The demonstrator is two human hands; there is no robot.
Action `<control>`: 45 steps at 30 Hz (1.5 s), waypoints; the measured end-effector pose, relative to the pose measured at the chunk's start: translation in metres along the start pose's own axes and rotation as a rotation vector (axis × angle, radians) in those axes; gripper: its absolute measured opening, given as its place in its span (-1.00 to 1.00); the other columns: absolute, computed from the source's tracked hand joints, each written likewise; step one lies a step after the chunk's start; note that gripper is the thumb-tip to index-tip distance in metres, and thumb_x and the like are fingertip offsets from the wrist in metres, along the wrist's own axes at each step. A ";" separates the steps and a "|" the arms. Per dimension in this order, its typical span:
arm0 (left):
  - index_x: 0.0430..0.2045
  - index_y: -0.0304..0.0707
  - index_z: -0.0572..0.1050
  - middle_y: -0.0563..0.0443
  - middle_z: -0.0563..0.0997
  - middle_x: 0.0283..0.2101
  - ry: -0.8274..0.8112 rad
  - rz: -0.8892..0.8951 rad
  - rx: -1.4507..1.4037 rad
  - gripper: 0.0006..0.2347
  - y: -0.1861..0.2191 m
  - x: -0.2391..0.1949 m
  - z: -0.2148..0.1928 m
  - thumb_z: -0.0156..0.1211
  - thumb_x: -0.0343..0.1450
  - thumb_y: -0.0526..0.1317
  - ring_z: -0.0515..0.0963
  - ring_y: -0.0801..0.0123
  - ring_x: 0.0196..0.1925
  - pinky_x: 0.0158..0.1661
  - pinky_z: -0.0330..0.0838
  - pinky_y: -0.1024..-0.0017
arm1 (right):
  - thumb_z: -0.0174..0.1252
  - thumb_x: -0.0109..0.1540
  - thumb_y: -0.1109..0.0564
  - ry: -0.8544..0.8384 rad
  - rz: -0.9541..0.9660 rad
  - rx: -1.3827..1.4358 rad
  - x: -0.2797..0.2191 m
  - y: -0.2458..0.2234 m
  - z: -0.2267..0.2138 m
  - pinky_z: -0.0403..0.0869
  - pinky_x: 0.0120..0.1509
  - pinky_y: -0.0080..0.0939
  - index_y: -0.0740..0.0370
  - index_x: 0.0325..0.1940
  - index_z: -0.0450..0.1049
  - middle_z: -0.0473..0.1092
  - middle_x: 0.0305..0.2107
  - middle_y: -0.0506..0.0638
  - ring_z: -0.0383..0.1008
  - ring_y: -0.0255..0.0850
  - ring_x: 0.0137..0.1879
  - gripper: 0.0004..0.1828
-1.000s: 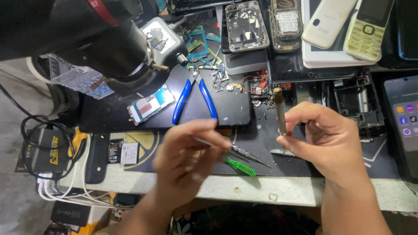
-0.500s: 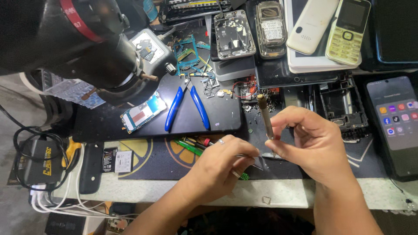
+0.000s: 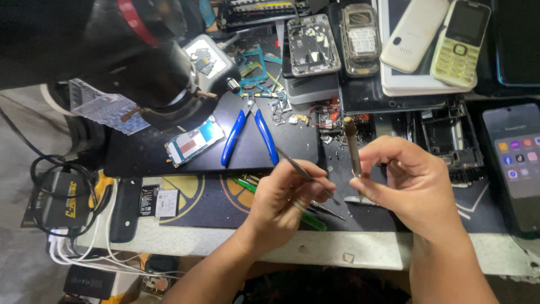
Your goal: The person uses a metal prying tool to carefully separate the casing of a small electronic device, likely a mobile phone, on a cluttered workbench. They repeatedly insert the tool into the seam and apply leverage to pry the halves apart while holding the device steady.
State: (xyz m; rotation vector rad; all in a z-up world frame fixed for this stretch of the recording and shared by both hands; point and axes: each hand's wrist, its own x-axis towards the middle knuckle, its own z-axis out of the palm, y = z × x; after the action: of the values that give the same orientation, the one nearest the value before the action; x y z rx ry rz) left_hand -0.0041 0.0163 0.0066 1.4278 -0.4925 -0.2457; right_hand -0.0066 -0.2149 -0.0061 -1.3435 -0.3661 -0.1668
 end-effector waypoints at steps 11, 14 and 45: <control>0.07 -0.28 0.16 -0.24 0.61 -0.01 0.001 0.103 -0.143 -0.74 -0.009 -0.005 0.005 0.03 0.59 -0.51 0.67 0.26 0.03 0.10 0.63 0.34 | 0.35 0.08 0.50 -0.003 -0.007 -0.006 0.001 -0.003 0.002 0.40 0.11 -0.33 0.34 0.02 0.51 0.45 -0.19 -0.04 0.42 -0.32 -0.03 -0.55; 0.10 -0.26 0.15 -0.24 0.57 0.01 -0.022 0.252 -0.036 -0.67 -0.008 -0.010 0.014 0.10 0.58 -0.57 0.66 0.27 0.04 0.09 0.62 0.40 | 0.36 0.08 0.49 0.002 -0.008 -0.008 -0.001 -0.002 0.001 0.40 0.13 -0.33 0.34 0.03 0.51 0.45 -0.18 -0.04 0.42 -0.33 -0.03 -0.55; -0.13 -0.35 0.34 -0.27 0.65 -0.10 -0.051 0.448 0.405 -0.82 -0.012 -0.007 0.032 0.24 0.52 -0.46 0.75 0.09 -0.10 -0.14 0.67 0.35 | 0.37 0.10 0.46 0.000 -0.005 -0.021 0.000 -0.004 0.003 0.40 0.09 -0.35 0.33 0.00 0.52 0.46 -0.20 -0.05 0.42 -0.34 -0.05 -0.59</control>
State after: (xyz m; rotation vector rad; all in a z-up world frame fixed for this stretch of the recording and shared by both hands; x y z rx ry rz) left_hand -0.0234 -0.0100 -0.0046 1.6580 -0.9251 0.1898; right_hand -0.0085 -0.2131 -0.0023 -1.3632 -0.3681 -0.1752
